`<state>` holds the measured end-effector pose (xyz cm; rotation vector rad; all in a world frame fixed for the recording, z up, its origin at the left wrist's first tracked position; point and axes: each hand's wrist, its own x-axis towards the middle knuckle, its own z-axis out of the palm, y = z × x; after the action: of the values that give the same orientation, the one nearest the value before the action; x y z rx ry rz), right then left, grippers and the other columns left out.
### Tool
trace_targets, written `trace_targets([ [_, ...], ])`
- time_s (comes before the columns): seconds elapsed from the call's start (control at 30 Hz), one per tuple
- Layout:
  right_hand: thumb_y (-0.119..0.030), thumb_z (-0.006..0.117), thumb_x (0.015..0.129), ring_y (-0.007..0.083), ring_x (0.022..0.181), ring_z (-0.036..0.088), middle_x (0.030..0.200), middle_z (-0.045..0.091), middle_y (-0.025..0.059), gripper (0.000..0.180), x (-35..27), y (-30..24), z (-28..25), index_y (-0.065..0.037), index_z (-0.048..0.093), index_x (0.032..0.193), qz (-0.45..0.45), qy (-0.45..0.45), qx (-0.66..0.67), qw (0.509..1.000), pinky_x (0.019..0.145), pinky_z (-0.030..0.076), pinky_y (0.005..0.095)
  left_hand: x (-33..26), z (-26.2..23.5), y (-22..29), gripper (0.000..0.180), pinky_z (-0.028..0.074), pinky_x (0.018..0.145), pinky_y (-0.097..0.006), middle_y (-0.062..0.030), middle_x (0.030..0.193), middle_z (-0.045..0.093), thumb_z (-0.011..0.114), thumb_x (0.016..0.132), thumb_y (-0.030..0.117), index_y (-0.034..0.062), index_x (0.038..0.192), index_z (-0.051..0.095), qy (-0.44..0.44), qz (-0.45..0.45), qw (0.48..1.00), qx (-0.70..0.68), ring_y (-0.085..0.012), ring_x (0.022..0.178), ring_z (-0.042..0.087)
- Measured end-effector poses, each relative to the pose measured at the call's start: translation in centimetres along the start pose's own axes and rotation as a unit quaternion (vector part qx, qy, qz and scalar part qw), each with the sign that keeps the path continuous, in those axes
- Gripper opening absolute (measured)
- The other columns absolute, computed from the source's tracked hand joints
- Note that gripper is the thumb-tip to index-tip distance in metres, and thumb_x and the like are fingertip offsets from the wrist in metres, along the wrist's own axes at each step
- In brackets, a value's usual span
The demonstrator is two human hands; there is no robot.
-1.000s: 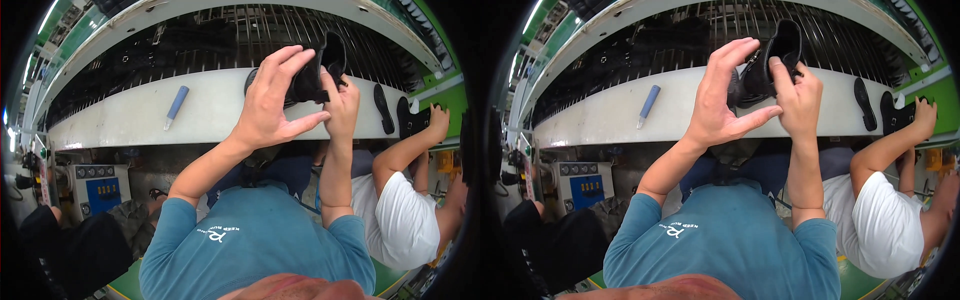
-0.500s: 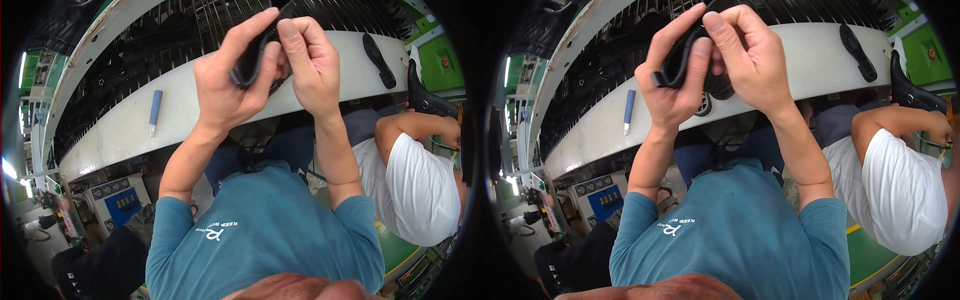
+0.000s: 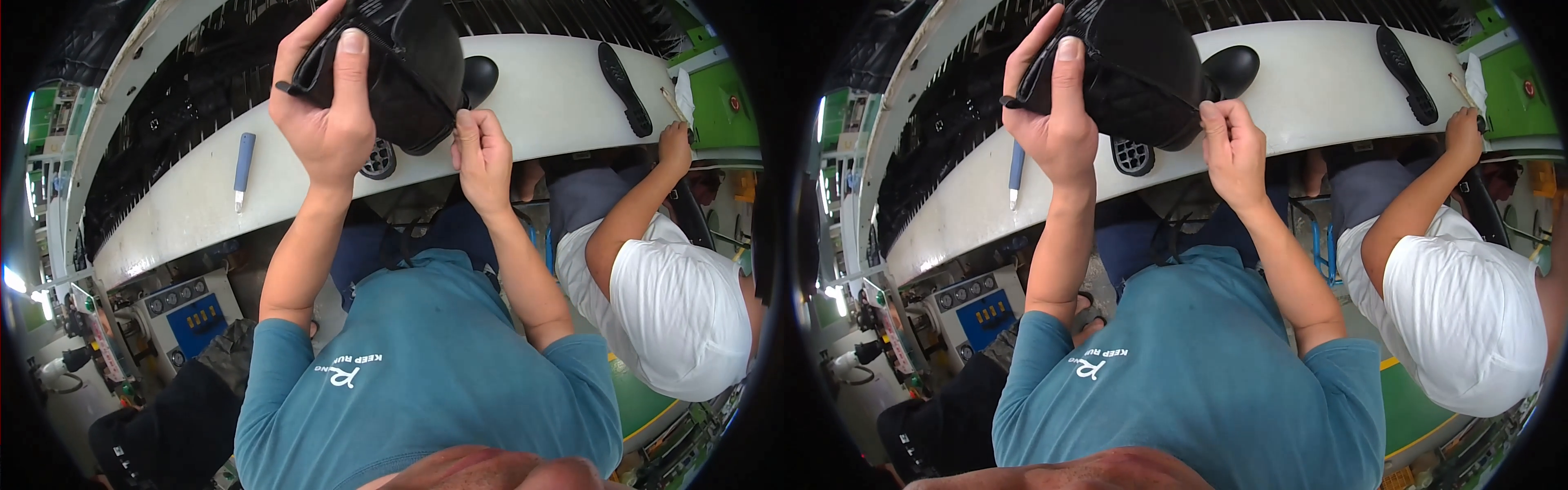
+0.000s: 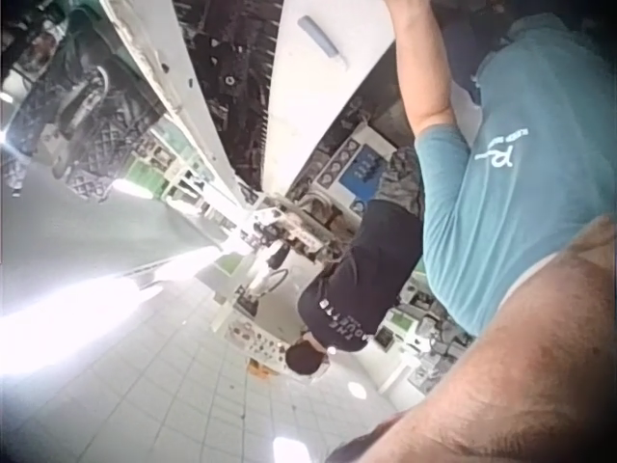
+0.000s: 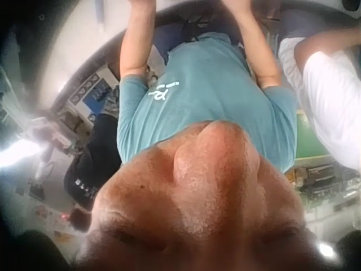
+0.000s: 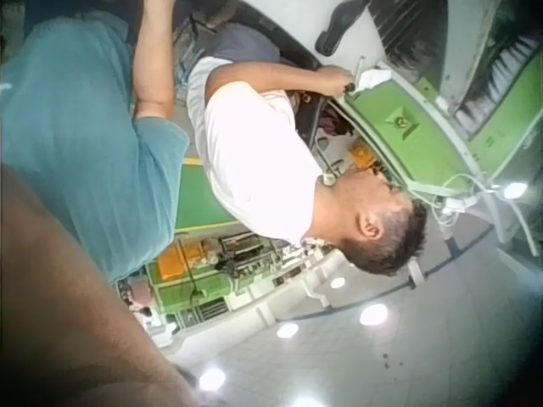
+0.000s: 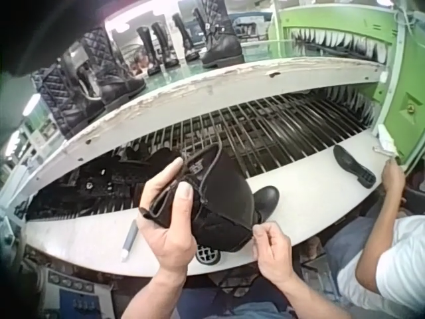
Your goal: The recorder is at an assembly line, picking up shoe outsoles and black boots, inspecting them, and placing them back on the conveyor belt.
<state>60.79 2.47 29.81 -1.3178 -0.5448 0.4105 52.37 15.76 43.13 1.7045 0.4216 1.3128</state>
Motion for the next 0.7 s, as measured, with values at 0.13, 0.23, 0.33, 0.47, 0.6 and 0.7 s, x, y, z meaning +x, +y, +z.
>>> trace_targets([
  [0.13,-0.034,0.069,0.118,0.0058,0.06,0.054,0.072,0.06,-0.002,0.036,0.4,0.5,-0.3,-0.003,0.065,0.101,-0.006,0.014,-0.014,1.0,0.055,0.041,0.0261,-0.1,0.4,-1.0,0.049,0.059,0.099,-0.029,-0.0141,0.124,0.079,0.08,0.104,0.005,-0.0044,0.15,0.064,-0.01,0.051,0.997,-0.052,-0.0152,0.108,0.075],
  [0.23,-0.035,0.068,0.118,0.006,0.061,0.056,0.079,0.063,-0.0012,0.036,0.7,1.1,0.0,-0.004,0.064,0.101,0.011,0.005,0.02,1.0,0.056,0.043,0.0256,-1.5,-0.4,-2.6,0.063,0.062,0.099,-0.032,-0.0134,0.12,0.082,0.097,0.087,0.003,-0.0052,0.142,0.067,-0.077,0.027,0.989,-0.122,-0.0179,0.106,0.078],
  [0.33,-0.035,0.068,0.118,0.006,0.062,0.057,0.079,0.063,-0.0015,0.035,0.2,1.3,-0.1,-0.004,0.064,0.101,0.027,0.009,0.036,0.999,0.056,0.044,0.0256,-2.8,-0.6,-3.0,0.039,0.062,0.096,-0.034,-0.0096,0.114,0.083,0.096,0.084,0.001,-0.0047,0.12,0.08,-0.127,-0.007,0.991,-0.045,-0.0176,0.103,0.078],
  [0.47,-0.037,0.063,0.121,0.0067,0.063,0.056,0.082,0.057,-0.0026,0.035,0.1,1.9,-0.4,-0.008,0.06,0.102,0.042,-0.004,0.016,0.999,0.057,0.043,0.0243,-4.2,-0.4,-5.6,0.034,0.06,0.095,-0.034,-0.011,0.115,0.084,0.092,0.09,0.0,-0.006,0.121,0.08,-0.156,0.055,0.985,0.039,-0.0188,0.102,0.078],
  [0.6,-0.031,0.075,0.115,0.0101,0.097,0.067,0.11,0.065,0.004,0.037,0.4,3.5,-0.7,-0.003,0.055,0.129,-0.025,0.084,-0.041,0.995,0.084,0.055,0.0265,-6.4,0.8,-6.3,0.031,0.059,0.099,-0.037,-0.0138,0.12,0.085,0.089,0.093,0.001,-0.0066,0.121,0.079,-0.047,-0.024,0.999,-0.003,-0.0216,0.107,0.079],
  [0.7,-0.05,0.071,0.114,0.0189,0.128,0.061,0.145,0.059,0.0141,0.066,0.6,4.1,0.5,-0.002,0.048,0.153,0.021,0.167,0.027,0.985,0.106,0.055,0.0366,-8.6,0.9,-6.0,0.038,0.059,0.102,-0.037,-0.0167,0.127,0.083,0.086,0.096,0.002,-0.0068,0.131,0.076,-0.012,0.031,0.998,0.047,-0.0258,0.113,0.08],
])
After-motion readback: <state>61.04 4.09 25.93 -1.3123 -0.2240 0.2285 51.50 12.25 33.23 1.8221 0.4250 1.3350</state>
